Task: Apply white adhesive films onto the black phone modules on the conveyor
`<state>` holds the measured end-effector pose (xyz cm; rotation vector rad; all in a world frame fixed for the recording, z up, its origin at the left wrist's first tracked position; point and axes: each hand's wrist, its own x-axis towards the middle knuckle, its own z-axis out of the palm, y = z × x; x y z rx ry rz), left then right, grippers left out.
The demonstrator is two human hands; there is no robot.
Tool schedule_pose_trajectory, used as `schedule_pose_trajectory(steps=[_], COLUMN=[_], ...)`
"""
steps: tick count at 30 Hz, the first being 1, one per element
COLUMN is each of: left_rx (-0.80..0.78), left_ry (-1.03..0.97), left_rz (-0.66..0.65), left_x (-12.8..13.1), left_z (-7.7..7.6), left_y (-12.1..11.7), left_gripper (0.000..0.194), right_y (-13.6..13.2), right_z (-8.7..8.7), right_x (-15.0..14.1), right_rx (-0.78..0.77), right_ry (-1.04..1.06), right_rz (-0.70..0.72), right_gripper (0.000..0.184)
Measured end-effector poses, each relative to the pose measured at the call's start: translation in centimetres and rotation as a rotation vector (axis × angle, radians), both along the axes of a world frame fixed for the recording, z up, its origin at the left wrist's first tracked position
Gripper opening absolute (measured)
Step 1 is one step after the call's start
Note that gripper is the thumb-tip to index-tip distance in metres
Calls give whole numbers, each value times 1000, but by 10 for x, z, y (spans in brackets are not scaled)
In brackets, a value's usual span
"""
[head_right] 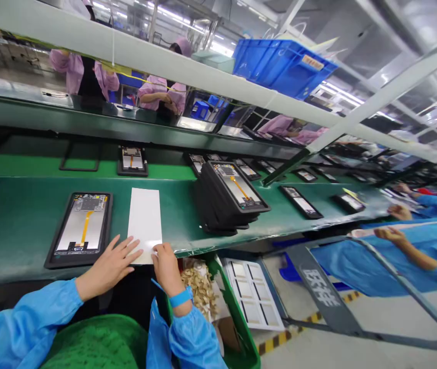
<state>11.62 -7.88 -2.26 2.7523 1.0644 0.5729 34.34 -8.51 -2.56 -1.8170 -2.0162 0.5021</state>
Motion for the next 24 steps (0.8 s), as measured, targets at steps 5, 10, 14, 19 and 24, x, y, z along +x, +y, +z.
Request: schedule_pose_trajectory(steps=[5,10,14,19,24], left_rx=[-42,-49,-64,-90,-58], left_ry=[82,91,89,86,-45], left_rz=[8,8,15,3,21], left_x=[9,6,7,12,-11], left_z=[-19,-16,-14,-11,4], left_y=[0,-2,-1,2,-2], left_gripper=[54,58,60,58,50], right_y=[-3,-12,-24,-27,12], right_z=[2,-1,7,49,83], right_x=[-3,-10,-15,-15,-46], right_rx=[34,132,208,328,288], right_ry=[36,38,25,191,394], right_rz=[1,-10,11,39,25], right_gripper=[16,24,14,12,19])
